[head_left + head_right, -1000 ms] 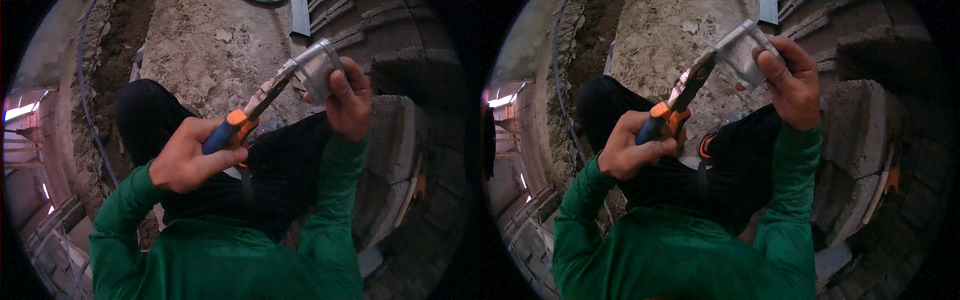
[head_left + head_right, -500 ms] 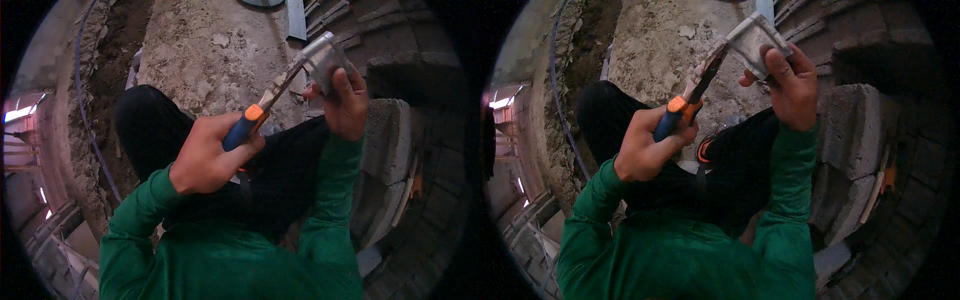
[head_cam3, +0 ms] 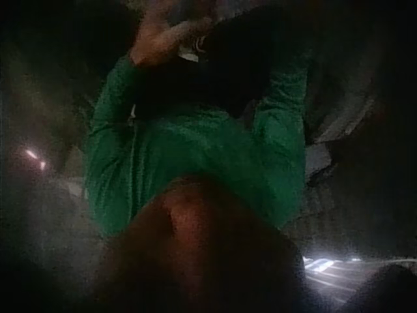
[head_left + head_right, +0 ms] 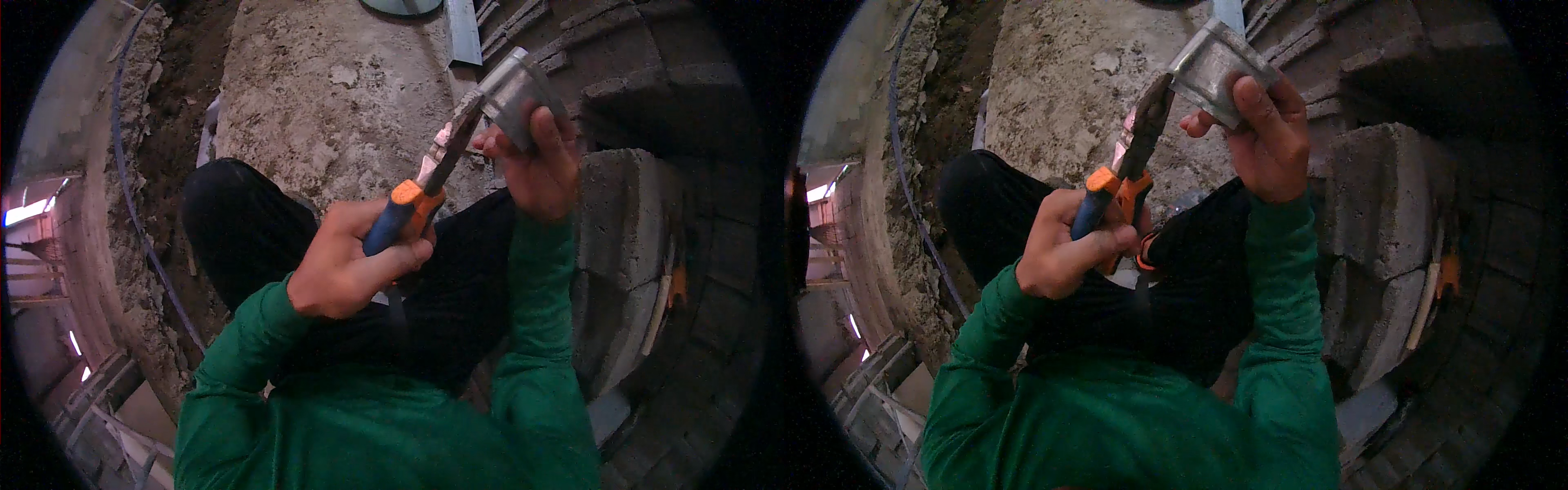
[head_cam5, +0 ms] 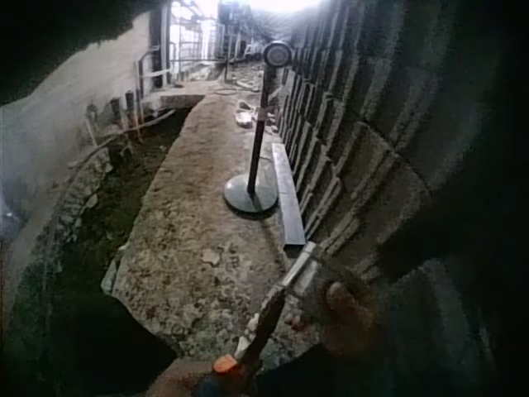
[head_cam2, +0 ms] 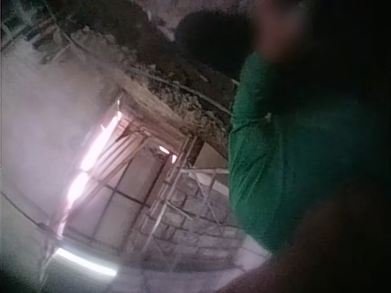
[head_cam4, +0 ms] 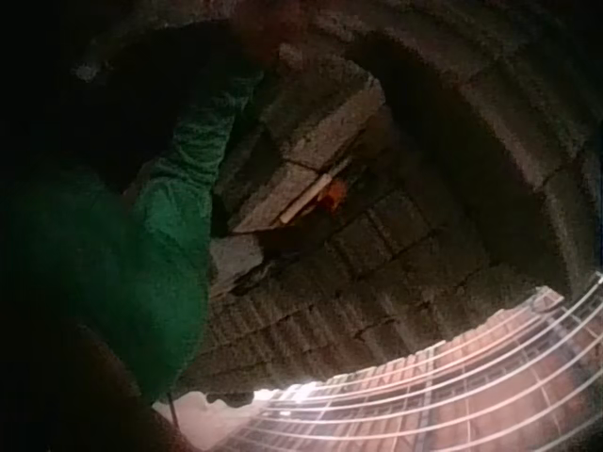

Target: The person sits on the ground and uses pliers to bend a small rectangular metal tube. They repeatedly grip the tube with the pliers, apply pressure to bend it, and rotate the object to work on different sides.

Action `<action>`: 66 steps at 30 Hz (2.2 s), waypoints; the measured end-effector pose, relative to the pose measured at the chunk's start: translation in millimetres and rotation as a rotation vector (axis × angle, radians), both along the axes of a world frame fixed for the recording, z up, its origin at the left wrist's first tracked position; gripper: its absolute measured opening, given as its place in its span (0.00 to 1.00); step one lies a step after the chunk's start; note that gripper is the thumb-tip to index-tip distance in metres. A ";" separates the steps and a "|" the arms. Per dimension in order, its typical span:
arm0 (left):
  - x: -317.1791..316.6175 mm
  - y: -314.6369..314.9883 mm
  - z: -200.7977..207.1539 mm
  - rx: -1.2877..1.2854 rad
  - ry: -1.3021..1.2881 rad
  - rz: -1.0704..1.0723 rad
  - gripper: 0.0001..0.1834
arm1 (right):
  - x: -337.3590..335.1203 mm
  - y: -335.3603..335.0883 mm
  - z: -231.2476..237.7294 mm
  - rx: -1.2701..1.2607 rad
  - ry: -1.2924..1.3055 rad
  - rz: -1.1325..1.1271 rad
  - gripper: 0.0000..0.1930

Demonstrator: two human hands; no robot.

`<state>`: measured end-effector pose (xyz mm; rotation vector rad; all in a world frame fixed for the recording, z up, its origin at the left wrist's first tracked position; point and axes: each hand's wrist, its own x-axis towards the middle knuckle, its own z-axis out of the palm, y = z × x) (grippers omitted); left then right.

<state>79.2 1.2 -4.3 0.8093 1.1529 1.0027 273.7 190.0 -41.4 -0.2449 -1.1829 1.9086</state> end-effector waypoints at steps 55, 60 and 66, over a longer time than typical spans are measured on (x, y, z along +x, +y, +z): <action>-53.6 46.5 -13.5 0.915 0.938 0.483 0.24 | -55.9 -64.9 35.1 -0.294 -0.099 0.109 0.33; -48.7 47.1 -14.2 0.906 0.952 0.479 0.23 | -62.6 -66.4 40.7 -0.236 -0.162 -0.059 0.28; -44.4 37.7 -12.9 0.486 0.402 0.435 0.17 | -49.1 -49.8 33.0 0.022 -0.206 -0.384 0.28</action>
